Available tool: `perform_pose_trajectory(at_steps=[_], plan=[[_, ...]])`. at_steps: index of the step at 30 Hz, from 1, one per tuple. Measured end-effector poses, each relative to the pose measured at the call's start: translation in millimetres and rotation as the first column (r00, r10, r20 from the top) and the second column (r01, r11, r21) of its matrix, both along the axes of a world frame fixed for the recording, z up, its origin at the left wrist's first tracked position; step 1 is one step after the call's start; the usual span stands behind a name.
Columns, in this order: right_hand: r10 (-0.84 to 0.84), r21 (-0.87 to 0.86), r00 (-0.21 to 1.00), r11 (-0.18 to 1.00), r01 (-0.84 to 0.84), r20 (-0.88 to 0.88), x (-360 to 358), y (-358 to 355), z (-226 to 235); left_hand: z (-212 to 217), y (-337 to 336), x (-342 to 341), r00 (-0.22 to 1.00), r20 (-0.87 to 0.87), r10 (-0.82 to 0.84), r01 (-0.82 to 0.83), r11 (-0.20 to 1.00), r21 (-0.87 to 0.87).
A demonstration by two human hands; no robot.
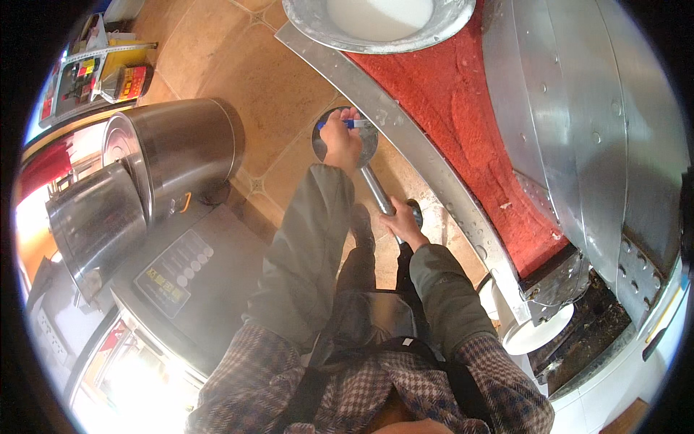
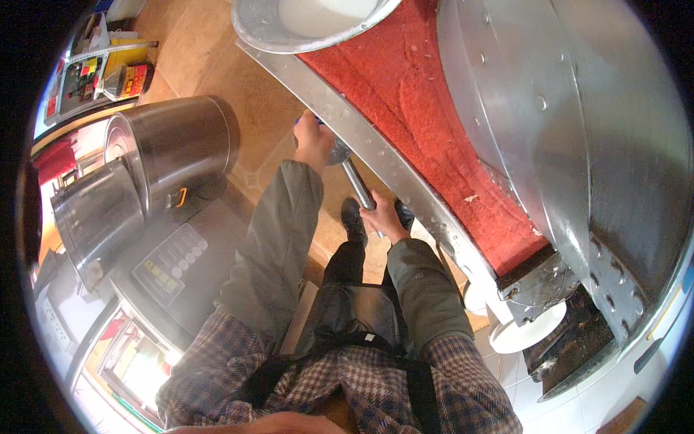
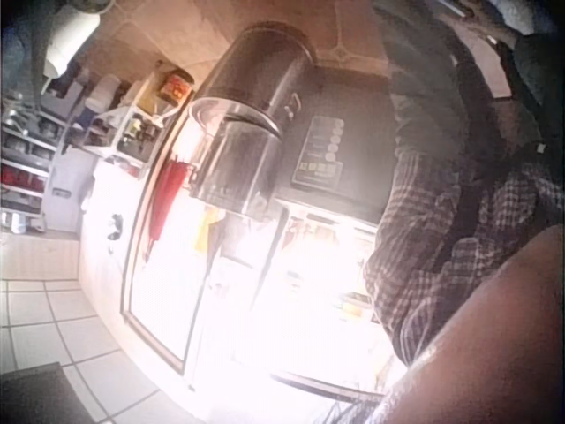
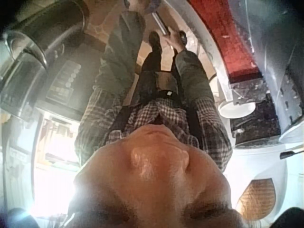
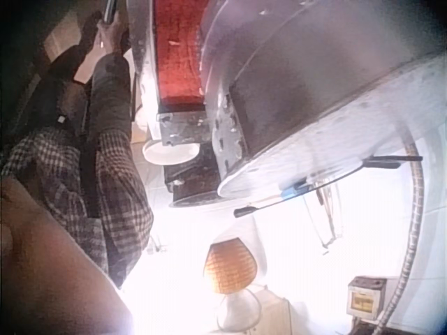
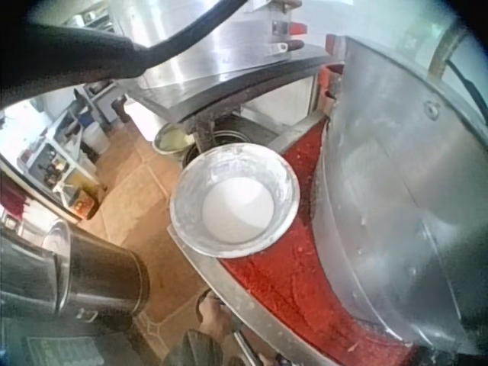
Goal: The person scrapes food residue from a large black pot using a blue spatula and a metal strainer, then rinses the pot with a hose and a ladle. The person continues to scrape and rinse the pot until it is clean.
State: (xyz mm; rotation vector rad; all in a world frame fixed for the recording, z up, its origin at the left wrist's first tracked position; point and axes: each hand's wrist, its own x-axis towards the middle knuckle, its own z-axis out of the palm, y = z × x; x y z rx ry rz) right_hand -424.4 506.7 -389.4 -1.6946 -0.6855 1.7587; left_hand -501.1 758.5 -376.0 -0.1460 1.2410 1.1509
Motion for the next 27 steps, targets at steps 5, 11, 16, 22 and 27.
perform_pose_trajectory(at_steps=[5,11,16,22,27], plan=[[-0.004,-0.025,1.0,1.0,0.003,-0.028,2.7,3.2,3.6,-8.6,21.3,7.8,0.938,-0.203,-0.28,0.297,0.953,0.061],[-0.023,-0.031,0.998,0.999,0.021,-0.054,0.1,0.3,-9.8,-14.9,45.3,13.6,0.796,-0.345,-0.497,0.577,0.796,0.184],[0.018,-0.023,1.0,1.0,-0.018,-0.009,-2.8,-15.6,-29.2,0.2,36.8,-8.1,0.731,-0.24,-0.639,0.682,0.664,0.307],[0.083,-0.065,0.997,0.994,-0.083,-0.005,-7.0,-60.5,10.4,52.3,-22.0,-90.3,0.625,-0.618,-0.478,0.662,0.744,0.095],[0.023,-0.049,0.985,0.998,-0.031,-0.17,-13.4,-125.0,129.3,114.8,-122.6,-204.2,0.421,-0.803,-0.422,0.655,0.754,-0.053]])
